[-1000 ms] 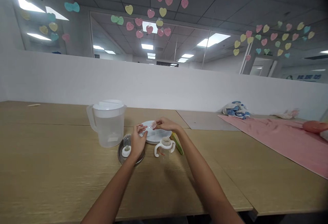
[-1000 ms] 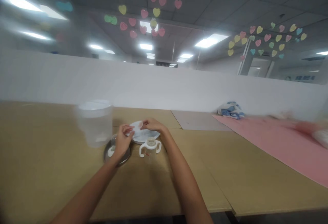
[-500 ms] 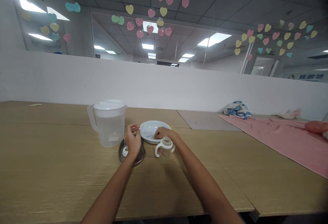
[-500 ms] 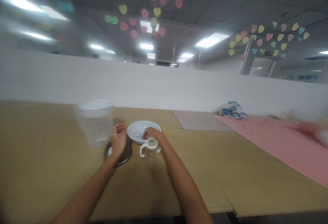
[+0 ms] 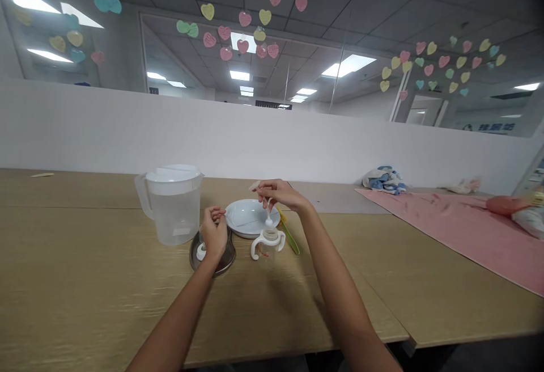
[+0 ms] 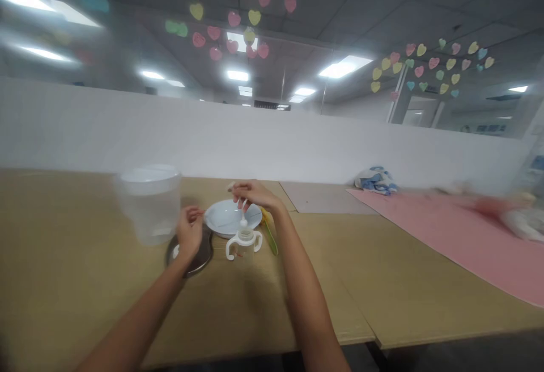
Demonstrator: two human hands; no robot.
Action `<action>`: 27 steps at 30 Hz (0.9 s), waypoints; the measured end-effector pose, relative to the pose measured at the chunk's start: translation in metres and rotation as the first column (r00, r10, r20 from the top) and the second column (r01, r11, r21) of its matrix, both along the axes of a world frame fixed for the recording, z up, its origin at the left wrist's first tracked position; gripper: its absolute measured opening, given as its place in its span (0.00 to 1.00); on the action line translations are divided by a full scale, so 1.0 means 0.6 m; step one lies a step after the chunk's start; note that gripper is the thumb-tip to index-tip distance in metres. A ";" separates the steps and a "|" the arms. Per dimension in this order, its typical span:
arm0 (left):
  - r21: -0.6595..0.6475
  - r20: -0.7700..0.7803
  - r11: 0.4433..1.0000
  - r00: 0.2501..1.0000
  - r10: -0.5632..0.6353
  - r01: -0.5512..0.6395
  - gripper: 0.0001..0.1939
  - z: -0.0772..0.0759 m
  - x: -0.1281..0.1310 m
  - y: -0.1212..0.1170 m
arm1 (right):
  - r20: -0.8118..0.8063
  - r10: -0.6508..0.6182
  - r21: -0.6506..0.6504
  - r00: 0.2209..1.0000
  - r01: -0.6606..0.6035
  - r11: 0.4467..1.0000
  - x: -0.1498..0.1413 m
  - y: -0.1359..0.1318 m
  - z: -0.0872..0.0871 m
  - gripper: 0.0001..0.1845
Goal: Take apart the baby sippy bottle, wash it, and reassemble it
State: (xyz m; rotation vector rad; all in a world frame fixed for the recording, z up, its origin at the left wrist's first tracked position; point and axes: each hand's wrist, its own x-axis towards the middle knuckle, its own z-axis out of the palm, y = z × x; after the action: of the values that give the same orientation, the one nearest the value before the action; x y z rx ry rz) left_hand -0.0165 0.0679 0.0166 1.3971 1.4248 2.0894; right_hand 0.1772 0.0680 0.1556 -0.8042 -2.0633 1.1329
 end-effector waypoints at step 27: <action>-0.338 -0.741 0.937 0.589 -0.321 0.085 0.11 -0.017 -0.103 -0.059 | 0.576 0.096 0.028 0.812 -0.137 0.990 0.018 0.007 -0.008 0.29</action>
State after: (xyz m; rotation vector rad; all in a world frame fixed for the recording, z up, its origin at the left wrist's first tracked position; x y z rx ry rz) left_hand -0.0783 0.0323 0.0063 2.3741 1.6123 1.0448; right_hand 0.1878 0.0721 0.1508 -1.0991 -2.6657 0.9450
